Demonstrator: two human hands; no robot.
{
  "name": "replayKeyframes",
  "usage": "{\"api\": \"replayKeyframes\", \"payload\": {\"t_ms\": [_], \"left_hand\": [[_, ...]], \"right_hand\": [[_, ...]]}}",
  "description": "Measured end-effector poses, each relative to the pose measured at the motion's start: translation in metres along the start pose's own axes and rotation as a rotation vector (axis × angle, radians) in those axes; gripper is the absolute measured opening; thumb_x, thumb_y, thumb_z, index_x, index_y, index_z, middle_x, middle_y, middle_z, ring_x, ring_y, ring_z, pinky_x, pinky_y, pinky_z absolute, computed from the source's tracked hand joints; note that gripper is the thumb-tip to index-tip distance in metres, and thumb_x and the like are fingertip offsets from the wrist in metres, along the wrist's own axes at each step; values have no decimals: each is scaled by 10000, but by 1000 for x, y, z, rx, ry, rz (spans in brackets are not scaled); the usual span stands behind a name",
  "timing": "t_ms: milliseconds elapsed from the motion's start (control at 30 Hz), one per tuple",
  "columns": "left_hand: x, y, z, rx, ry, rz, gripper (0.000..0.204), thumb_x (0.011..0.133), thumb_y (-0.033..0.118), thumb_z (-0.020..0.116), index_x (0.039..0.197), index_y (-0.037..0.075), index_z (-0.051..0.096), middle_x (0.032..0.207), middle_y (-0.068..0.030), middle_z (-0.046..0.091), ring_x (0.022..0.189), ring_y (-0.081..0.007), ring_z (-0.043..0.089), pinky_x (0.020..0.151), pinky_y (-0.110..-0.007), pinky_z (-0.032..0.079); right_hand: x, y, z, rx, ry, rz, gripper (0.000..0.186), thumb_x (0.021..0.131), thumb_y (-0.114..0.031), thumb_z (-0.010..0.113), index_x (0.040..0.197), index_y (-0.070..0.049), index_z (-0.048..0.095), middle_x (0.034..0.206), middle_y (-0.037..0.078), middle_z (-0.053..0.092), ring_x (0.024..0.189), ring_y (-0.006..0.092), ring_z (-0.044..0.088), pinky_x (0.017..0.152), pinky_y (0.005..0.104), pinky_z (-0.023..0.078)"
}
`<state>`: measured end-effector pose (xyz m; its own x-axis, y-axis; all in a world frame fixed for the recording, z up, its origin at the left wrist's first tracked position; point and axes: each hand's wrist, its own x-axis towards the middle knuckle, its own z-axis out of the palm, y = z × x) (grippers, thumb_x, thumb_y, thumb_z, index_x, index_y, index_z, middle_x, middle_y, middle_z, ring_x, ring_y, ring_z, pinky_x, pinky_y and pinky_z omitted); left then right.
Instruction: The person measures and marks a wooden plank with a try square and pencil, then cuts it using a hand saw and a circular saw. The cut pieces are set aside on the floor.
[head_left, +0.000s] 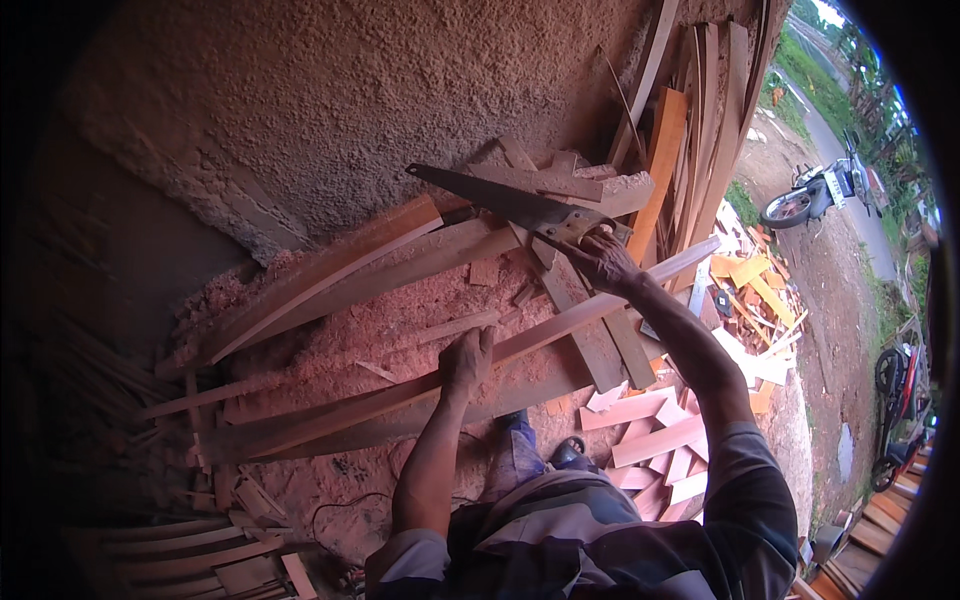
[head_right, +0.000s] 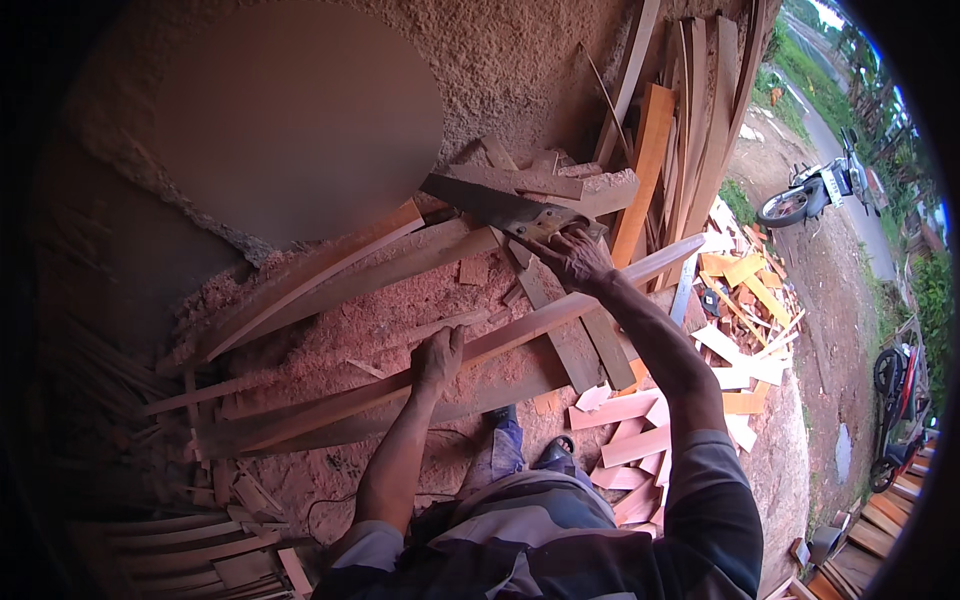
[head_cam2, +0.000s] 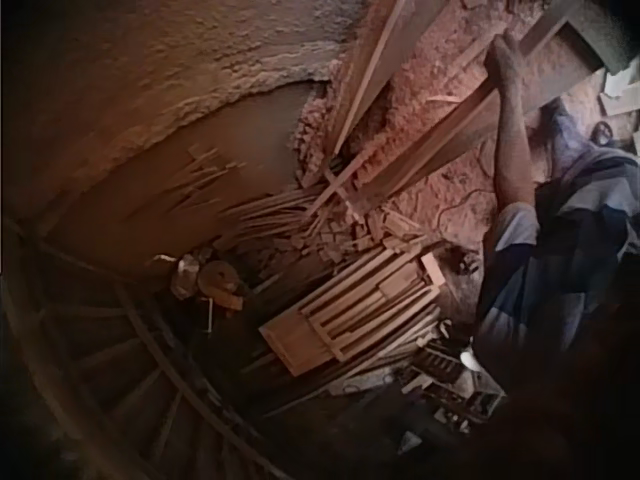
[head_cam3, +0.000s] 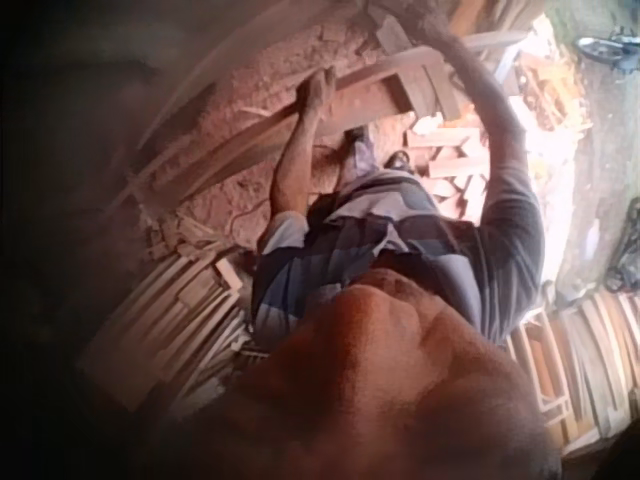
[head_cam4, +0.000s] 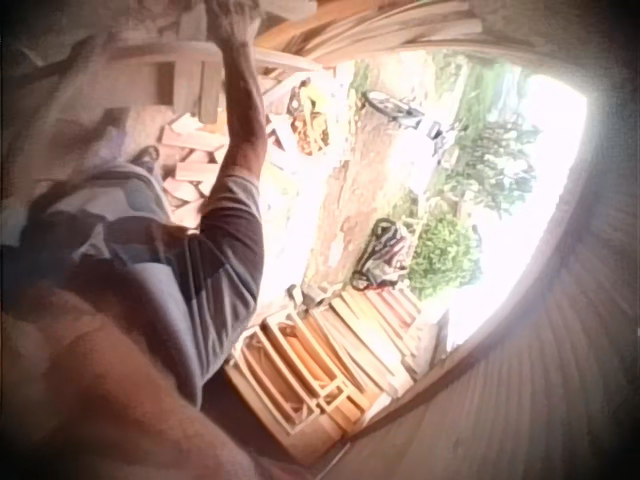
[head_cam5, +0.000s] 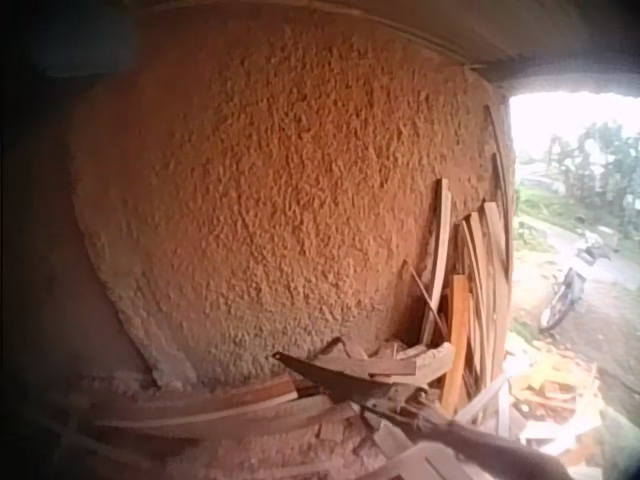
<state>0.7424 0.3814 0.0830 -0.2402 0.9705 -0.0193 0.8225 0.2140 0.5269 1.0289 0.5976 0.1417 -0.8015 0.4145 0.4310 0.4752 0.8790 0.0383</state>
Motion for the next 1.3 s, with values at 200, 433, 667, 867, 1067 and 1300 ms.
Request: {"api": "replayKeyframes", "payload": {"t_ms": [200,433,667,867,1067,1300], "left_hand": [[15,1,2,100,-61,-31,487,1079,464,443,953,61,684,906,-210,726,850,-439,712,733,-544,552],[14,7,4,91,-55,-9,456,1074,432,470,969,44,686,896,-224,723,843,-467,698,722,-570,534],[17,11,3,98,-74,-33,450,1070,396,490,938,15,690,899,-248,717,833,-492,683,713,-578,516],[16,7,6,111,-51,-29,462,1073,411,472,941,29,697,900,-250,717,850,-480,687,734,-573,524],[18,5,7,130,-43,-14,474,1073,433,461,936,45,698,860,-239,715,845,-480,691,733,-580,524],[18,6,5,151,-85,-58,478,1073,439,446,984,48,705,917,-239,727,886,-468,701,768,-566,536]], "right_hand": [[25,47,107,-44,-154,-175,714,831,-178,616,1533,-246,500,986,50,588,903,242,614,857,409,467],[23,20,151,21,-366,122,612,907,-190,607,1492,-347,519,1233,-14,649,1194,236,621,1035,488,422],[-3,3,55,306,147,472,312,937,-239,647,1245,-252,695,1182,76,667,1197,265,608,1030,433,427],[-201,26,1,-101,242,1436,274,962,-67,540,1201,-94,672,1085,153,688,1044,383,632,925,483,489],[-280,37,37,-69,-265,1152,279,907,-148,564,1151,-148,698,1229,107,644,1171,345,587,1003,480,478],[-281,58,45,-145,-268,1167,333,919,-152,607,1235,-52,577,1249,159,609,1163,385,602,964,539,494]]}}
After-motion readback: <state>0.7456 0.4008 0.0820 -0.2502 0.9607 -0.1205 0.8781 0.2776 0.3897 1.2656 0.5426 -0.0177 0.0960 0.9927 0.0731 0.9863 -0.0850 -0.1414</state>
